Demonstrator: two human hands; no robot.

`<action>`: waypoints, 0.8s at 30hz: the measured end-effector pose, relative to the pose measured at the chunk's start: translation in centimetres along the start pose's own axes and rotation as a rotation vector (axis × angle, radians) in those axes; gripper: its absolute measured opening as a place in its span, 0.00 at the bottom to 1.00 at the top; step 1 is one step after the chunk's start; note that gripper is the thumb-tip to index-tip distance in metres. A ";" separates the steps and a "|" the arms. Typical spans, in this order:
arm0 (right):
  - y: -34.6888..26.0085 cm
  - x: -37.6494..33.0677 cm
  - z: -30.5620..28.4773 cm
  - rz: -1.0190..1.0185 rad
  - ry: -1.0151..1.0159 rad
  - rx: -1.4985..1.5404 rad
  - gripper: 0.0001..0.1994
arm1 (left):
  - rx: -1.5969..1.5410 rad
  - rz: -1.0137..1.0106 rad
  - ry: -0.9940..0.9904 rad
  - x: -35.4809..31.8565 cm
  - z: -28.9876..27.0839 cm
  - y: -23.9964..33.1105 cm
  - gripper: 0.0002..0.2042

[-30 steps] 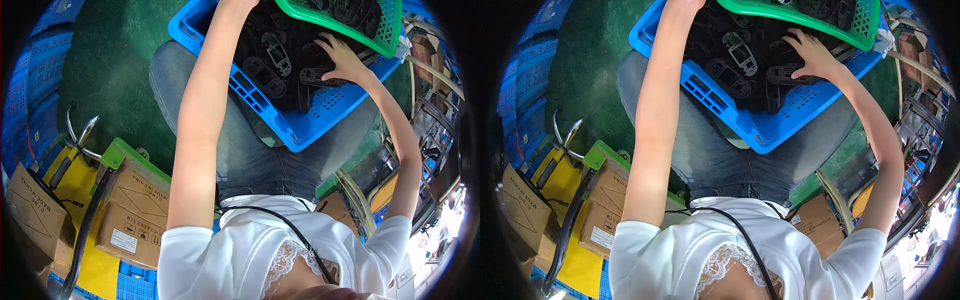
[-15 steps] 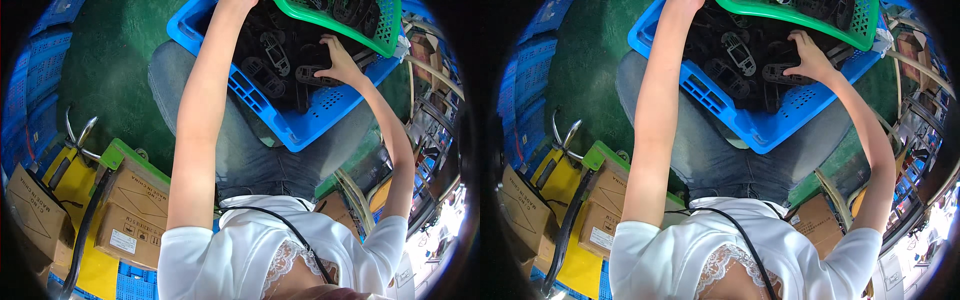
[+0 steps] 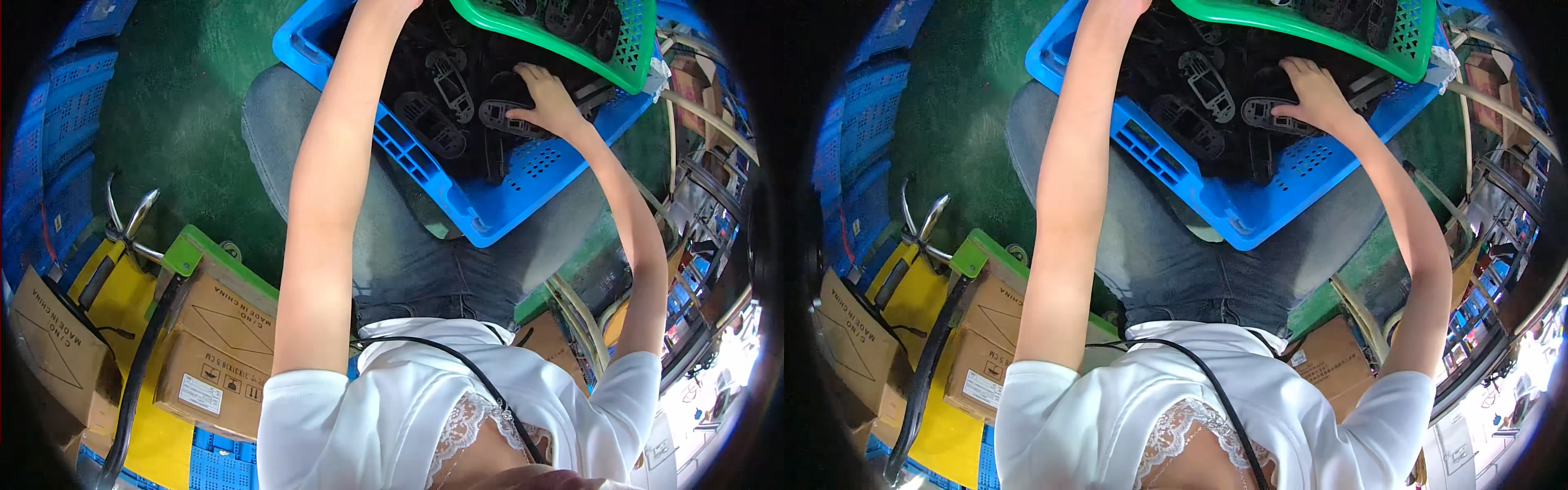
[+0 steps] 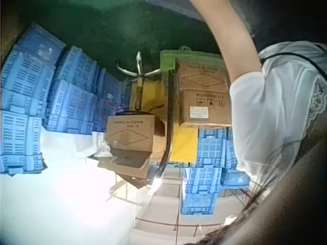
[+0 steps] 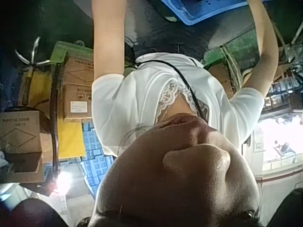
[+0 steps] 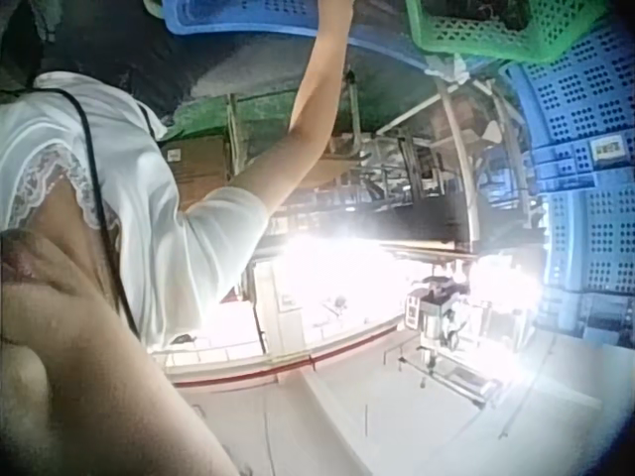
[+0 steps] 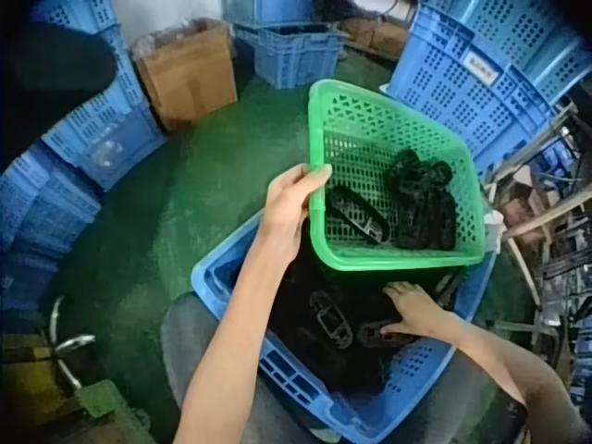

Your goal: Sorting black plastic components from one container to another while sitting on the production floor.

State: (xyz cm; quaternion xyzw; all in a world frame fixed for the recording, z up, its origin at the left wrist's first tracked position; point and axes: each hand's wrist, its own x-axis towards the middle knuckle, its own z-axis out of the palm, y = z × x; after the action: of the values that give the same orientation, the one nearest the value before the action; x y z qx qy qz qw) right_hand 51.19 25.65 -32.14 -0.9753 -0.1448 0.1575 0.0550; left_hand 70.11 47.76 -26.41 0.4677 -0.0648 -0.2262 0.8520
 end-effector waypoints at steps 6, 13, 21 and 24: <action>-0.1 1.5 -0.9 0.172 -0.207 0.142 0.39 | -0.003 0.020 -0.023 0.4 -0.9 -0.5 0.08; 1.1 1.4 0.3 0.207 -0.095 0.284 0.40 | -0.029 -0.003 -0.006 0.1 -0.2 -0.2 0.08; 0.2 2.4 -1.6 0.421 -0.287 0.141 0.40 | -0.004 0.008 -0.007 0.4 -0.6 -0.3 0.08; 1.0 2.1 -1.2 0.318 -0.380 0.094 0.42 | -0.012 0.020 -0.027 0.4 -0.7 -0.2 0.08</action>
State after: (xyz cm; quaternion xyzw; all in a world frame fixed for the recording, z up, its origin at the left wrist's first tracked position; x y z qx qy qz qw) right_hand 53.75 25.25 -31.80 -0.9350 0.0101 0.3514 0.0464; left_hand 70.59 48.03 -26.98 0.4589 -0.0794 -0.2245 0.8560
